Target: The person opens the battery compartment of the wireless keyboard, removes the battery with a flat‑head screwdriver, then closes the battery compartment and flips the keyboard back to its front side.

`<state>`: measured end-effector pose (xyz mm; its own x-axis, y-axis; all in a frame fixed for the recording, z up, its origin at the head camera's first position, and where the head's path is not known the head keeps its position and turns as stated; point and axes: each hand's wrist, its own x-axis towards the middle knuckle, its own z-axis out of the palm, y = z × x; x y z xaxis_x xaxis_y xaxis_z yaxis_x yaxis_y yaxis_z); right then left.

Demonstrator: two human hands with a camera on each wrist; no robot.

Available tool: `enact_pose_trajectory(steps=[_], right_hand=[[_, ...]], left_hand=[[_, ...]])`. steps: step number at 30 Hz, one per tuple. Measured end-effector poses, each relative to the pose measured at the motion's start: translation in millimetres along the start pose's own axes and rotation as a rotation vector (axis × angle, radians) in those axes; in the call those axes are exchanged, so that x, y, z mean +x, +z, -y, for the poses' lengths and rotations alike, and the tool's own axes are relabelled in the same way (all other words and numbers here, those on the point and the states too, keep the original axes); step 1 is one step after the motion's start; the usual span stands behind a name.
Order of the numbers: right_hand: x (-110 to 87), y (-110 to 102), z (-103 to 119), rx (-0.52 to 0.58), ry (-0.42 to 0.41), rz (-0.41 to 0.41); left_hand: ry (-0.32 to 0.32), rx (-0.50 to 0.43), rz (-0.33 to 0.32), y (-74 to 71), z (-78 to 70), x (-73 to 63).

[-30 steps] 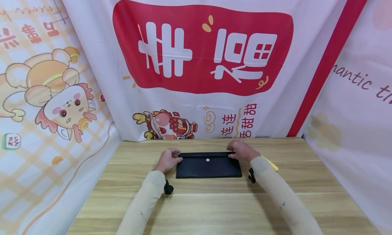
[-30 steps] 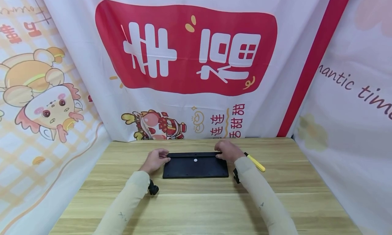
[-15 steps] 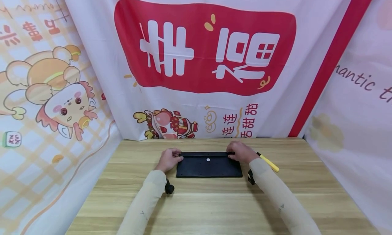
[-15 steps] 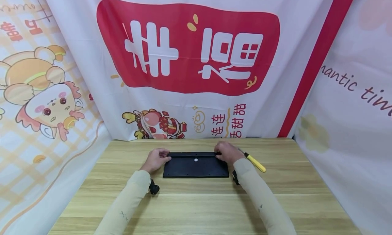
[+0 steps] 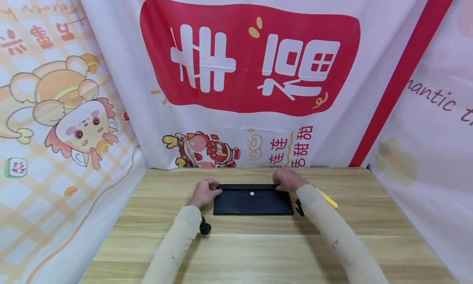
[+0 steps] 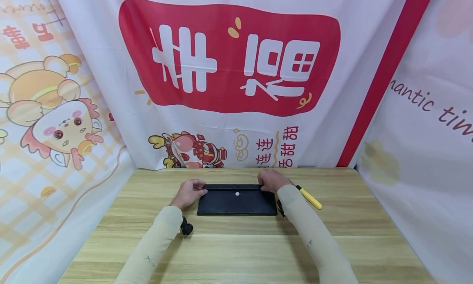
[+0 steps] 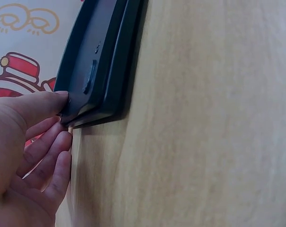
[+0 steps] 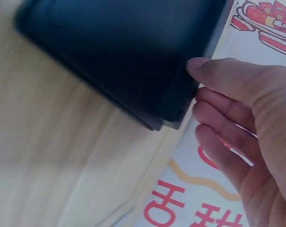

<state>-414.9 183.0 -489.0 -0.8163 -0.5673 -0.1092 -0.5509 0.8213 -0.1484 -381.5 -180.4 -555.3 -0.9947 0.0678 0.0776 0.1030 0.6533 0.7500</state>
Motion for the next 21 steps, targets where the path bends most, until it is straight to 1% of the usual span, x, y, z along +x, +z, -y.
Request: enact_pose_trajectory(steps=[6, 12, 17, 21], right_hand=[[3.8, -9.3, 6.2, 0.053, 0.072, 0.088], [11.1, -14.6, 5.4, 0.097, 0.118, 0.165], [18.4, -18.1, 1.7, 0.104, 0.136, 0.206], [20.9, -17.8, -1.0, 0.139, 0.165, 0.211]], left_hand=[[-0.015, -0.004, 0.006, 0.5, -2.6, -2.9], [-0.016, -0.008, 0.005, 0.1, -4.3, -4.4], [-0.019, -0.009, -0.005, 0.3, -1.4, -1.2], [-0.011, -0.006, -0.014, 0.1, 1.3, -0.3]])
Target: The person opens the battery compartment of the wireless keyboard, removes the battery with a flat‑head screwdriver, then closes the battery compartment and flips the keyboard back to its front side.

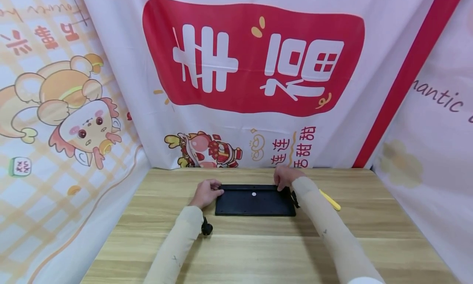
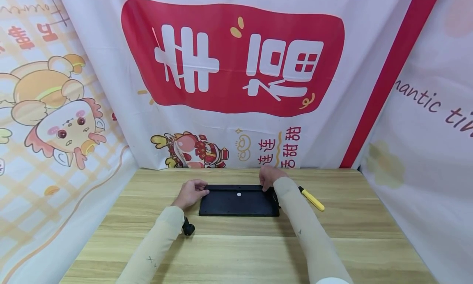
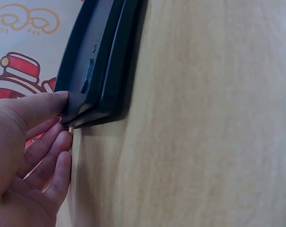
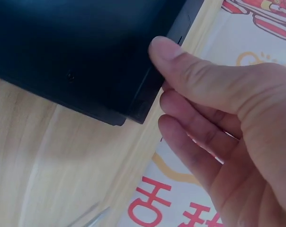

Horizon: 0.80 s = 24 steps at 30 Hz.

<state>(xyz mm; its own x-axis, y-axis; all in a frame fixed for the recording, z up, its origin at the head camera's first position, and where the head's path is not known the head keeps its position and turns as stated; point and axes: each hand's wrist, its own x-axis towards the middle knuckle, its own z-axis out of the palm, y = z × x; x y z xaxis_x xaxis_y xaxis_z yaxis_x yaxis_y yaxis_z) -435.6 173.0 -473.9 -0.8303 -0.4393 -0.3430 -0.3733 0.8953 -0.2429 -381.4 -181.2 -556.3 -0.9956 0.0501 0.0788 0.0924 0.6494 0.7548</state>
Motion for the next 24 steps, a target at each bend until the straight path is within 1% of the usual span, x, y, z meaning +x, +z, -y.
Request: enact_pose_trajectory(steps=[7, 9, 14, 18, 24], right_hand=[[2.3, 5.5, -7.7, 0.088, 0.006, -0.013], [4.3, 4.6, -10.6, 0.092, 0.009, 0.002], [10.5, -0.5, -16.1, 0.118, 0.064, 0.069], [13.7, -2.5, -16.9, 0.132, 0.094, 0.090], [14.9, -1.5, -15.7, 0.157, 0.093, 0.076]], left_hand=[[0.000, 0.012, -0.010, 1.1, -2.0, -3.4], [0.000, 0.016, -0.012, 1.5, -4.3, -3.8], [-0.012, 0.022, -0.013, 1.0, -11.5, -4.4], [-0.016, 0.027, -0.018, 0.6, -10.5, -2.5], [-0.013, 0.024, -0.031, 0.8, -7.2, -1.9]])
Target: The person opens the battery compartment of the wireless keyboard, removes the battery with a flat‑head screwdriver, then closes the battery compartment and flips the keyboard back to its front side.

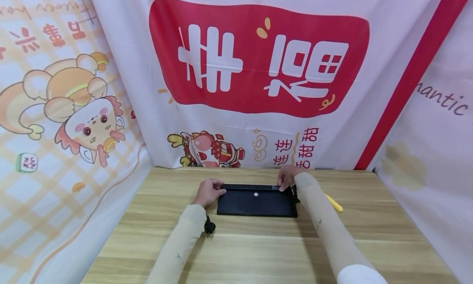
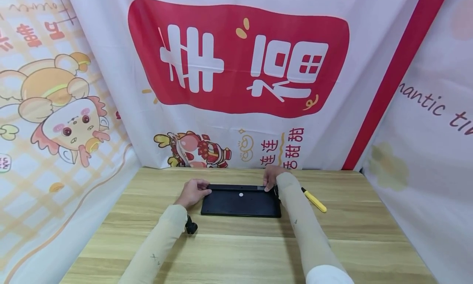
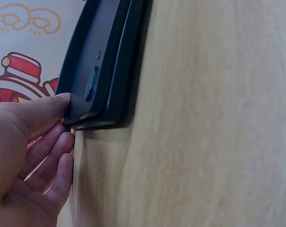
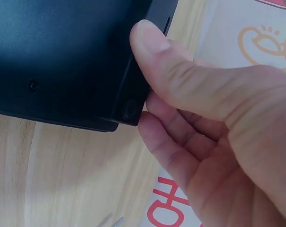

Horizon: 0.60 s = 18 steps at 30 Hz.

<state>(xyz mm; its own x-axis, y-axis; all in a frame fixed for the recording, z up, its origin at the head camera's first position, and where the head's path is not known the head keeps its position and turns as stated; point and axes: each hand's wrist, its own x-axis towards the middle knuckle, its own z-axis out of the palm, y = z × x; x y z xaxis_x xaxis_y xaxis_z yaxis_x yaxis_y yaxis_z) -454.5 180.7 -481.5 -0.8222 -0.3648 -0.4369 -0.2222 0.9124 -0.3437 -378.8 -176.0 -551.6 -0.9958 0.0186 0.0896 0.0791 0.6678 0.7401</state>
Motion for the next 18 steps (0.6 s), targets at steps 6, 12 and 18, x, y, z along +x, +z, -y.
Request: enact_pose_trajectory(steps=[6, 12, 18], right_hand=[[-6.2, 5.3, -8.2, 0.053, -0.025, -0.042], [-16.7, 16.2, -16.2, 0.117, -0.163, -0.153], [-25.2, 24.4, -17.4, 0.121, -0.322, -0.271]], left_hand=[[0.009, -0.004, 0.025, 3.1, -1.7, 0.0], [0.013, -0.006, 0.023, 1.5, -0.9, 0.3], [0.009, -0.010, 0.016, -3.0, 2.6, -1.1]])
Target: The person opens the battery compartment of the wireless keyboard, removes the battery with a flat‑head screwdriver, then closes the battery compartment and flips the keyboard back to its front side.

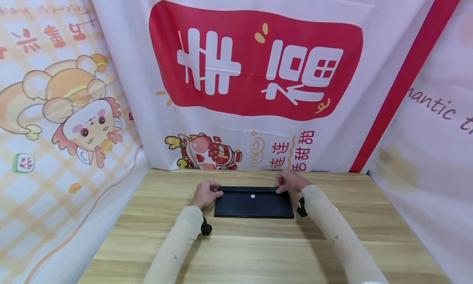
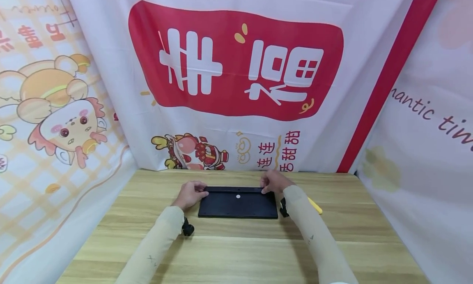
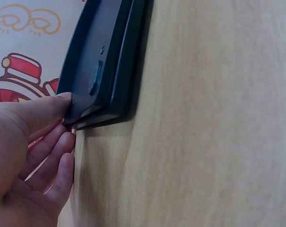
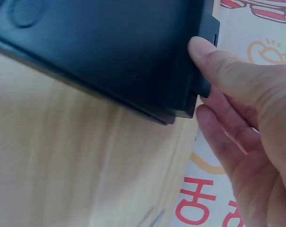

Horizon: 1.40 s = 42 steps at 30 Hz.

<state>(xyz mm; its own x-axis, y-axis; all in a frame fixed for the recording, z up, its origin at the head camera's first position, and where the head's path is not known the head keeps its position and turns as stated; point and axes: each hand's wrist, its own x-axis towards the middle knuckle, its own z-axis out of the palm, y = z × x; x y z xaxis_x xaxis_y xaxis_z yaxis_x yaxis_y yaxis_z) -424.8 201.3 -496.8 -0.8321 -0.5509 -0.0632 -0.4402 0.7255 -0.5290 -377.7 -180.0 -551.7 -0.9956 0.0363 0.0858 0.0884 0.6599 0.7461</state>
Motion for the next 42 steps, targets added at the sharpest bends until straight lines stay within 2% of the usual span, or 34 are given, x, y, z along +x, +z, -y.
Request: enact_pose_trajectory(steps=[5, 10, 18, 27, 31, 37, 42], right_hand=[[-3.2, 5.9, -3.6, -0.003, -0.069, -0.040], [-5.6, 7.9, -7.5, -0.009, -0.104, -0.045], [-10.4, 8.4, -9.7, 0.025, -0.084, -0.046], [-15.2, -3.0, -5.9, -0.039, -0.047, -0.074], [-12.1, -15.1, 1.0, -0.068, -0.055, -0.086], [-2.5, -26.7, 2.3, -0.107, -0.058, -0.097], [8.5, -29.9, 1.2, -0.096, -0.013, -0.069]], left_hand=[[-0.004, -0.004, 0.010, 0.0, 0.2, -1.5], [0.007, -0.005, -0.004, 1.0, -1.5, -2.1], [-0.008, -0.004, -0.013, -0.5, -1.7, -3.1], [-0.005, 0.002, -0.005, 1.3, 1.7, -1.4], [-0.008, -0.003, -0.002, 1.3, 2.6, -1.5], [0.023, -0.003, -0.009, 2.7, 2.6, -0.4], [0.018, 0.000, -0.015, 2.8, 2.8, 0.3]])
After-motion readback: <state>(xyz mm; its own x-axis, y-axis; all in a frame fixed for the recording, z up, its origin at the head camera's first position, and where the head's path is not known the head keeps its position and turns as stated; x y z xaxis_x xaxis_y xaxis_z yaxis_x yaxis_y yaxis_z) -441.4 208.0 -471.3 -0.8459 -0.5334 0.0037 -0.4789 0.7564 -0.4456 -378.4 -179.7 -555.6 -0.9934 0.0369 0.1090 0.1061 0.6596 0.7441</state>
